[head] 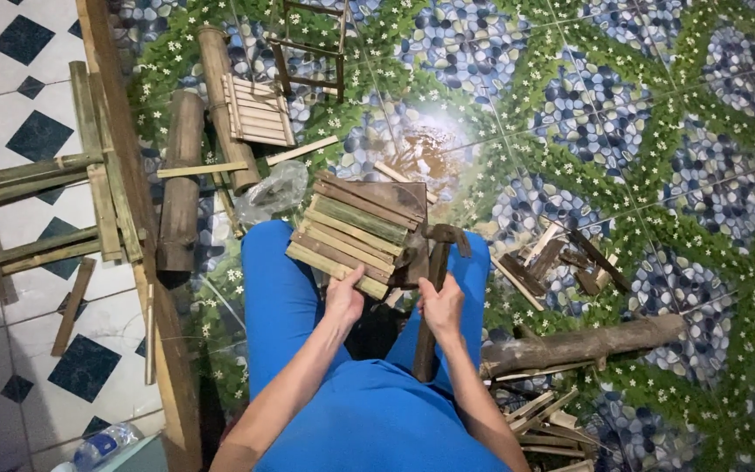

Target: The person assembles a small structure from bamboo slats by hammering nails into them and aligning the pieces by hand while sitting on the floor.

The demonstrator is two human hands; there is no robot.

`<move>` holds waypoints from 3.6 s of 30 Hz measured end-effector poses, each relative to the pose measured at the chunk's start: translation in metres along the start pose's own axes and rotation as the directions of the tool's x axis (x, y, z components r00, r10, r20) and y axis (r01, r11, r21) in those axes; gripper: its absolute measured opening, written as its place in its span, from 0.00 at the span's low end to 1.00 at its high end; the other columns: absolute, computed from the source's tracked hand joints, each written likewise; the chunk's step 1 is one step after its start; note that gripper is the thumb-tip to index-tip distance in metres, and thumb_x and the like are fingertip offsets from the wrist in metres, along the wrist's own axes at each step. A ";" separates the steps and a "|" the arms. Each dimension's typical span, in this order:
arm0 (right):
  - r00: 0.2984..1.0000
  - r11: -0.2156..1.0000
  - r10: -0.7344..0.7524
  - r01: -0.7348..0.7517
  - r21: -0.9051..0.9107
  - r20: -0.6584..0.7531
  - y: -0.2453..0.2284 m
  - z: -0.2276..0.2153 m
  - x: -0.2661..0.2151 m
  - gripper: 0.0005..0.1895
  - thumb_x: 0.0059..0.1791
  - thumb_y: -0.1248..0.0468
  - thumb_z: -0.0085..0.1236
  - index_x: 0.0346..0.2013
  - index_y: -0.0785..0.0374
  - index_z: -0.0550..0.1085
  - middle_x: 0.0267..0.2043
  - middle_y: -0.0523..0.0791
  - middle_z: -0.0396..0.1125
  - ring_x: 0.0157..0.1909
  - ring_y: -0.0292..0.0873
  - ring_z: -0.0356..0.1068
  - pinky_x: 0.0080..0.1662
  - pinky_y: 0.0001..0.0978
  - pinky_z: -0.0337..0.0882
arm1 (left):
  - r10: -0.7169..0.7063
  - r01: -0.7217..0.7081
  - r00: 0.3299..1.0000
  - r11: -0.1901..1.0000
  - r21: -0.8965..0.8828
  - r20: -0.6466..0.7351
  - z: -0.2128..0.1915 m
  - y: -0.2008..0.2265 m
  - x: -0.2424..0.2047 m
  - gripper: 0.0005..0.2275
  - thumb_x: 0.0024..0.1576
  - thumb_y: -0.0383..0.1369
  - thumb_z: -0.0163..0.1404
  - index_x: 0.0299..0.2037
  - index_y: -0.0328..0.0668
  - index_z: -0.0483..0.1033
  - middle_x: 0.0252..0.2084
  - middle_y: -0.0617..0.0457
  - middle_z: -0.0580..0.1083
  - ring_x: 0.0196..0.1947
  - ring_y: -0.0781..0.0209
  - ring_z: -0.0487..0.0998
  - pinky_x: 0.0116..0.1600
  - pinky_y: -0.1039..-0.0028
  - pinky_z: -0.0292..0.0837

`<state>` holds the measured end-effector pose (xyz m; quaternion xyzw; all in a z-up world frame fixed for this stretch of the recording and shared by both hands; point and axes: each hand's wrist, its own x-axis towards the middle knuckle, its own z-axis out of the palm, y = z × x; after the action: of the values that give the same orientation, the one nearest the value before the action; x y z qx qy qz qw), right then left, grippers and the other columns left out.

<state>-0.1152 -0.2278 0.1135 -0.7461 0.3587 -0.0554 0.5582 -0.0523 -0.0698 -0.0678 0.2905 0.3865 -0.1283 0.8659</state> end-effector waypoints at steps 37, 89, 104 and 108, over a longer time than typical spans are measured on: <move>0.973 0.924 -0.096 0.165 -0.346 0.209 -0.022 -0.007 0.000 0.10 0.51 0.65 0.59 0.42 0.70 0.73 0.37 0.64 0.73 0.41 0.64 0.76 0.33 0.57 0.75 | 0.271 -0.350 0.926 0.355 0.867 0.262 0.059 0.149 0.001 0.22 0.42 0.39 0.72 0.45 0.42 0.81 0.40 0.43 0.81 0.46 0.53 0.82 0.47 0.61 0.77; 0.996 0.979 0.079 -0.085 -0.184 -0.040 0.009 -0.036 -0.008 0.09 0.47 0.67 0.61 0.25 0.66 0.71 0.13 0.54 0.68 0.12 0.47 0.68 0.15 0.38 0.69 | 0.311 -0.467 0.862 0.179 0.866 0.401 0.101 0.126 -0.070 0.25 0.45 0.42 0.70 0.51 0.42 0.79 0.46 0.41 0.81 0.53 0.39 0.80 0.53 0.53 0.76; 1.000 0.985 0.019 -0.016 -0.174 0.014 0.012 -0.038 0.006 0.08 0.50 0.67 0.58 0.29 0.68 0.72 0.17 0.55 0.68 0.17 0.48 0.72 0.17 0.37 0.72 | 0.250 -0.347 0.937 0.754 0.558 0.245 0.048 0.087 0.068 0.15 0.53 0.29 0.65 0.49 0.42 0.78 0.42 0.50 0.80 0.39 0.61 0.80 0.45 0.66 0.79; 0.999 0.977 -0.054 0.055 -0.207 0.009 0.021 -0.034 0.027 0.08 0.49 0.68 0.60 0.29 0.69 0.71 0.18 0.57 0.68 0.19 0.49 0.72 0.19 0.42 0.70 | 0.295 -0.414 0.910 0.608 0.677 0.291 0.090 0.102 0.032 0.21 0.46 0.30 0.70 0.49 0.45 0.79 0.41 0.51 0.81 0.41 0.62 0.81 0.47 0.66 0.78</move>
<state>-0.1215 -0.2735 0.0991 -0.8098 0.3412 -0.0319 0.4762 0.0685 -0.0426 -0.0028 0.6691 0.1719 -0.1176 0.7134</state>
